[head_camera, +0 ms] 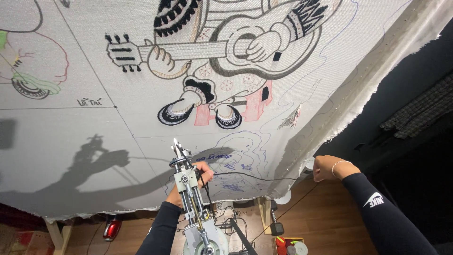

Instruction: The person uses a tufting gun to create a rug on a large vertical frame.

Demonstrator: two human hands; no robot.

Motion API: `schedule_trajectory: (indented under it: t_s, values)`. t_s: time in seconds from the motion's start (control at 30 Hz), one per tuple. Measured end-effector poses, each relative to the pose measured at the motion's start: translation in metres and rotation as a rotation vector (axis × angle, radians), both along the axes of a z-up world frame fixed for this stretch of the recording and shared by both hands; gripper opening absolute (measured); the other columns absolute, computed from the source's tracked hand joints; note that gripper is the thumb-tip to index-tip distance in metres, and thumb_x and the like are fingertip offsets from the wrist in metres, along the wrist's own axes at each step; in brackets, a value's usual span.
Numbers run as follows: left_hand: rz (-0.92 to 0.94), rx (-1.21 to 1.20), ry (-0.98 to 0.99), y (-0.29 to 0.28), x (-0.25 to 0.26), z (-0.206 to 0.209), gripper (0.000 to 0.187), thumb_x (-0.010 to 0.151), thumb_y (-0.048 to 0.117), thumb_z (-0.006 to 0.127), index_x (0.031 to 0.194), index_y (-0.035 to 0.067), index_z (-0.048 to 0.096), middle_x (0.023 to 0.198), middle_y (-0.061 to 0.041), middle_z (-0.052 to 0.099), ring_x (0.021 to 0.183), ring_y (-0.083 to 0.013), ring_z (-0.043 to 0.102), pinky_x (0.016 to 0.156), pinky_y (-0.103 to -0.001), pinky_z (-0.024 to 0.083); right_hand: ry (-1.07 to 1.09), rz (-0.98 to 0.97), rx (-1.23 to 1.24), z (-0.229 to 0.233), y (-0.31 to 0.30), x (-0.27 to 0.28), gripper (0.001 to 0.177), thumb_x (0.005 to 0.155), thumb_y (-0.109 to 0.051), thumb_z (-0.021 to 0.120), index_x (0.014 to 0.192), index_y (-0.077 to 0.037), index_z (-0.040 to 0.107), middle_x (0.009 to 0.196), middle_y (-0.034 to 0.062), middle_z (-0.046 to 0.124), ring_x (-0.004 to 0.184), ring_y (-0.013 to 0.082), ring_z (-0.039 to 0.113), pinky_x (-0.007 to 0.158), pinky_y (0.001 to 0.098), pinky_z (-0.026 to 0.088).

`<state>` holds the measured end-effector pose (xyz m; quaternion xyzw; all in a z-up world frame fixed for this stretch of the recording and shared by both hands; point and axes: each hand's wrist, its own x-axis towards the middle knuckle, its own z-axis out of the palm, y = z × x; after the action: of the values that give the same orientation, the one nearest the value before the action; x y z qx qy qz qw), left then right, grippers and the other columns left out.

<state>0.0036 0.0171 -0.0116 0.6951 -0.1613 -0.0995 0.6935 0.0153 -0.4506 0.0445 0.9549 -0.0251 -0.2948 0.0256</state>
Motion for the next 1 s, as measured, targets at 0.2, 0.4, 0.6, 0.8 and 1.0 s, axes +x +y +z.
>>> schedule_trajectory:
  t_s: [0.2, 0.4, 0.6, 0.8, 1.0]
  values:
    - [0.059, -0.018, 0.041, -0.006, -0.010, 0.021, 0.017, 0.092, 0.021, 0.072, 0.087, 0.011, 0.060, 0.064, 0.009, 0.044, 0.057, -0.0056, 0.035, 0.052, -0.026, 0.029, 0.014, 0.049, 0.560, 0.029, 0.037, -0.002, 0.023, 0.087, -0.028, 0.076, 0.092, -0.007, 0.084, 0.084, 0.0017, 0.082, 0.079, 0.0115, 0.073, 0.079, 0.0301, 0.058]
    - [0.008, 0.055, -0.009, -0.014, -0.010, 0.030, 0.027, 0.092, 0.029, 0.071, 0.115, 0.014, 0.074, 0.057, 0.011, 0.042, 0.055, -0.0037, 0.039, 0.052, -0.025, 0.033, 0.024, 0.166, 0.743, 0.085, 0.127, -0.013, 0.028, 0.092, -0.031, 0.073, 0.099, -0.005, 0.082, 0.076, -0.0008, 0.067, 0.069, 0.0088, 0.056, 0.066, 0.0272, 0.051]
    - [-0.032, 0.112, -0.209, -0.030, -0.009, 0.038, 0.031, 0.095, 0.031, 0.067, 0.117, 0.012, 0.078, 0.088, 0.006, 0.070, 0.070, -0.0067, 0.052, 0.070, -0.027, 0.052, 0.046, 0.371, 0.913, 0.095, 0.194, -0.015, 0.025, 0.094, -0.027, 0.070, 0.100, -0.003, 0.078, 0.074, -0.0044, 0.067, 0.070, 0.0062, 0.057, 0.065, 0.0249, 0.051]
    - [-0.074, 0.207, -0.045, -0.033, 0.004, 0.018, 0.030, 0.093, 0.036, 0.070, 0.106, 0.010, 0.080, 0.089, 0.001, 0.072, 0.085, -0.0095, 0.065, 0.078, -0.029, 0.055, -0.038, 0.376, 0.881, 0.096, 0.214, -0.017, 0.026, 0.095, -0.027, 0.070, 0.099, -0.003, 0.077, 0.071, -0.0030, 0.063, 0.066, 0.0072, 0.054, 0.061, 0.0262, 0.049]
    - [-0.184, 0.051, 0.040, -0.034, 0.005, 0.017, 0.031, 0.088, 0.033, 0.077, 0.105, 0.007, 0.081, 0.089, 0.000, 0.072, 0.084, -0.0091, 0.062, 0.077, -0.029, 0.053, -0.008, 0.327, 1.021, 0.084, 0.206, -0.017, 0.025, 0.096, -0.024, 0.069, 0.100, -0.001, 0.077, 0.072, -0.0025, 0.064, 0.068, 0.0051, 0.056, 0.063, 0.0237, 0.049]
